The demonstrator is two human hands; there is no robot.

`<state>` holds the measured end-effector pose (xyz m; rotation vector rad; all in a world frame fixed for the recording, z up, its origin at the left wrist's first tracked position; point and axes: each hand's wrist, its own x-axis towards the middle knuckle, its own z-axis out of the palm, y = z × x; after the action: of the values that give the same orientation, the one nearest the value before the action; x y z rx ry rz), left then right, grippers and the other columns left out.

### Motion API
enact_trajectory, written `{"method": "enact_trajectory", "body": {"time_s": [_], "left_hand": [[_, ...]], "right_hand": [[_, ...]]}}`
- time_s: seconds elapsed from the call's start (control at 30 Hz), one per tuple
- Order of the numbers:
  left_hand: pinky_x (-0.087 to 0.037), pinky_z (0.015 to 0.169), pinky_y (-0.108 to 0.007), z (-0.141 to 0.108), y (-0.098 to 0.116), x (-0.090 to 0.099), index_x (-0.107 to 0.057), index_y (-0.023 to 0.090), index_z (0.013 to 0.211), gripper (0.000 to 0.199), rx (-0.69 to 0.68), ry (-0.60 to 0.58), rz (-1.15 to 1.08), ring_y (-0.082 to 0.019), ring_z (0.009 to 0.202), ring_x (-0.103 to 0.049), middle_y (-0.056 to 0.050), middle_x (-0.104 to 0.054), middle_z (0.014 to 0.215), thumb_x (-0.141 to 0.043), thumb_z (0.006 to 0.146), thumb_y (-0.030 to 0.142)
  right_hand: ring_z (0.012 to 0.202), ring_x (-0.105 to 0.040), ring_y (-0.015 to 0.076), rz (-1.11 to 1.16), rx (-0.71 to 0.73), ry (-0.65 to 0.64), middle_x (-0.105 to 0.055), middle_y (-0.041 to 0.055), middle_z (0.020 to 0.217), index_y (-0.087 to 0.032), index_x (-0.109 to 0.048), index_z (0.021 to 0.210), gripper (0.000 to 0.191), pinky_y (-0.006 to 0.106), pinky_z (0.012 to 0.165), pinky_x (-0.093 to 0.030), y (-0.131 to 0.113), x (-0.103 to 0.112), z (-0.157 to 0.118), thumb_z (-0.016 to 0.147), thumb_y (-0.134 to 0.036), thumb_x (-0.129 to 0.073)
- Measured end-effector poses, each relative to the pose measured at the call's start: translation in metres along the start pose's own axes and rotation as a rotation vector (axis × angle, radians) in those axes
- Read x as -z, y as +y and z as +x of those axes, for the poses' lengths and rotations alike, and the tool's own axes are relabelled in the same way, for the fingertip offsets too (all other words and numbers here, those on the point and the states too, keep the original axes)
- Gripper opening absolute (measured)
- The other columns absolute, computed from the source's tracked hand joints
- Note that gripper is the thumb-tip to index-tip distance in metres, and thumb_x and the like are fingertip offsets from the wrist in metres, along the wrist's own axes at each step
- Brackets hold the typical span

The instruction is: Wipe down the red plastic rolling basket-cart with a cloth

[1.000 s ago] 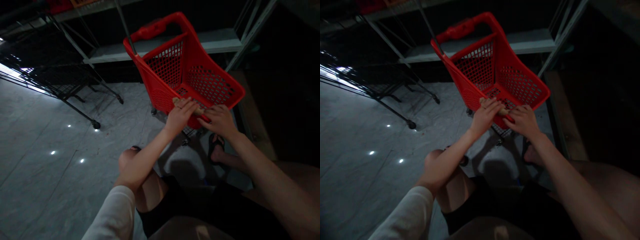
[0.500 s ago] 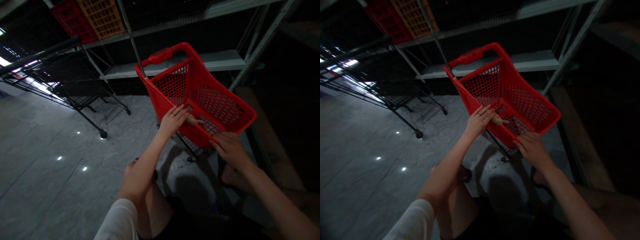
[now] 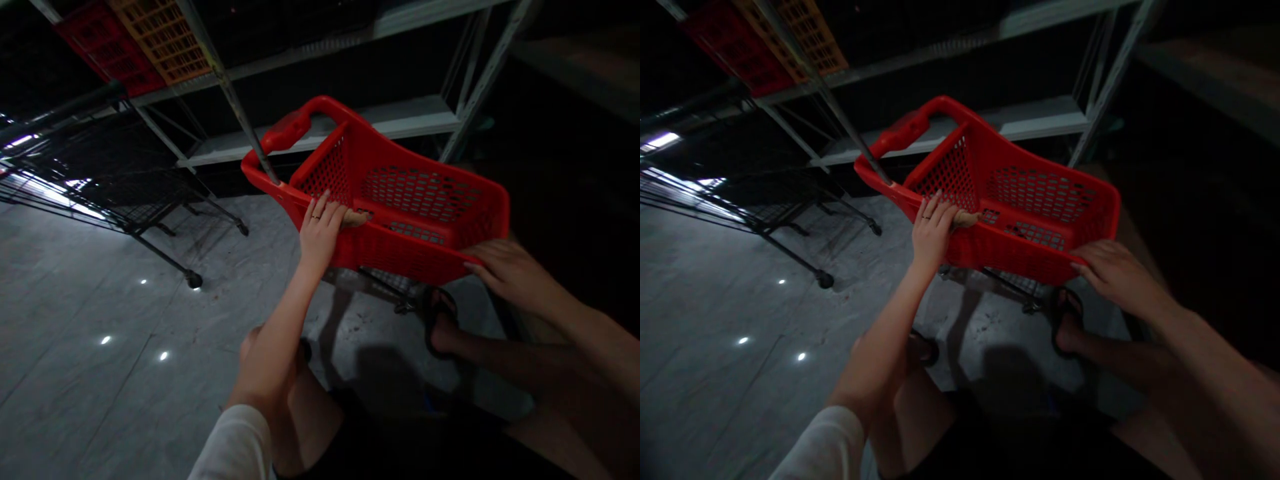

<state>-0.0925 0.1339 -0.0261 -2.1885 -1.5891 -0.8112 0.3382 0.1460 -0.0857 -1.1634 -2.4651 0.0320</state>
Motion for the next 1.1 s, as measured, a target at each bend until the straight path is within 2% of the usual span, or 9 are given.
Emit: {"method": "enact_trajectory", "body": {"time_s": [0.07,0.17,0.27,0.33,0.43,0.63,0.77,0.93,1.1], "left_hand": [[-0.036,0.14,-0.057,-0.004,0.017,-0.005,-0.072,0.019,0.136,0.032,0.032,0.015,-0.002,-0.029,0.161,-0.049,-0.012,-0.076,0.144,-0.051,0.112,0.019],[-0.035,0.142,-0.053,-0.012,0.046,-0.013,-0.067,0.017,0.146,0.041,0.006,-0.061,-0.002,-0.028,0.165,-0.043,-0.012,-0.069,0.155,-0.044,0.113,0.018],[-0.037,0.142,-0.041,-0.02,0.07,-0.018,-0.056,0.021,0.162,0.053,-0.154,-0.168,-0.009,-0.024,0.168,-0.035,-0.007,-0.054,0.171,-0.038,0.112,0.016],[-0.037,0.141,-0.035,-0.02,0.073,-0.017,-0.052,0.023,0.165,0.057,-0.257,-0.196,-0.008,-0.021,0.168,-0.032,-0.003,-0.049,0.174,-0.036,0.111,0.016],[-0.034,0.142,-0.039,-0.015,0.048,-0.007,-0.058,0.023,0.16,0.053,-0.242,-0.173,-0.001,-0.021,0.167,-0.033,-0.004,-0.056,0.169,-0.034,0.113,0.016],[-0.028,0.14,-0.068,-0.009,-0.046,0.038,-0.068,0.022,0.148,0.042,0.1,0.055,0.087,-0.033,0.166,-0.036,-0.01,-0.063,0.161,-0.049,0.111,0.016],[-0.029,0.14,-0.067,-0.011,-0.061,0.047,-0.063,0.022,0.154,0.05,0.179,0.094,0.154,-0.033,0.166,-0.034,-0.011,-0.058,0.166,-0.049,0.108,0.01],[-0.027,0.143,-0.06,-0.023,-0.014,0.021,-0.054,0.018,0.163,0.056,0.209,0.003,0.137,-0.029,0.17,-0.024,-0.012,-0.047,0.173,-0.043,0.108,0.009],[-0.027,0.145,-0.036,-0.044,0.053,-0.019,-0.047,0.024,0.168,0.063,-0.045,-0.112,-0.038,-0.017,0.169,-0.025,-0.003,-0.041,0.177,-0.025,0.111,0.009]], "right_hand": [[0.099,-0.078,0.0341,-0.103,-0.052,0.025,-0.083,0.0159,0.104,-0.024,-0.076,0.113,0.047,0.053,0.092,-0.06,-0.023,0.001,0.011,0.107,-0.055,-0.041],[0.098,-0.079,0.0353,-0.223,-0.098,0.04,-0.083,0.0191,0.112,-0.016,-0.073,0.129,0.05,0.048,0.08,-0.061,-0.074,-0.003,0.039,0.111,-0.046,-0.037],[0.103,-0.079,0.0335,-0.253,-0.103,0.05,-0.082,0.0188,0.119,-0.014,-0.07,0.131,0.042,0.045,0.085,-0.061,-0.119,-0.011,0.073,0.111,-0.037,-0.042],[0.102,-0.079,0.0332,-0.262,-0.13,0.066,-0.082,0.0186,0.116,-0.013,-0.071,0.125,0.036,0.044,0.086,-0.06,-0.135,-0.017,0.087,0.11,-0.035,-0.046],[0.097,-0.079,0.033,-0.293,-0.13,0.124,-0.083,0.0177,0.112,-0.014,-0.073,0.122,0.037,0.043,0.083,-0.059,-0.135,-0.025,0.091,0.111,-0.037,-0.046],[0.089,-0.079,0.0311,-0.317,-0.037,0.256,-0.083,0.0161,0.104,-0.015,-0.076,0.116,0.046,0.041,0.077,-0.059,-0.117,-0.033,0.08,0.113,-0.043,-0.04],[0.086,-0.079,0.0313,-0.361,-0.01,0.309,-0.082,0.0159,0.1,-0.013,-0.077,0.115,0.051,0.041,0.073,-0.057,-0.122,-0.035,0.081,0.114,-0.044,-0.037],[0.09,-0.08,0.03,-0.347,-0.1,0.289,-0.084,0.0144,0.104,-0.016,-0.078,0.114,0.045,0.04,0.074,-0.054,-0.131,-0.037,0.085,0.114,-0.035,-0.038],[0.09,-0.079,0.0289,-0.284,-0.205,0.203,-0.085,0.0129,0.106,-0.018,-0.079,0.114,0.035,0.038,0.076,-0.053,-0.137,-0.033,0.089,0.109,-0.032,-0.047]]}}
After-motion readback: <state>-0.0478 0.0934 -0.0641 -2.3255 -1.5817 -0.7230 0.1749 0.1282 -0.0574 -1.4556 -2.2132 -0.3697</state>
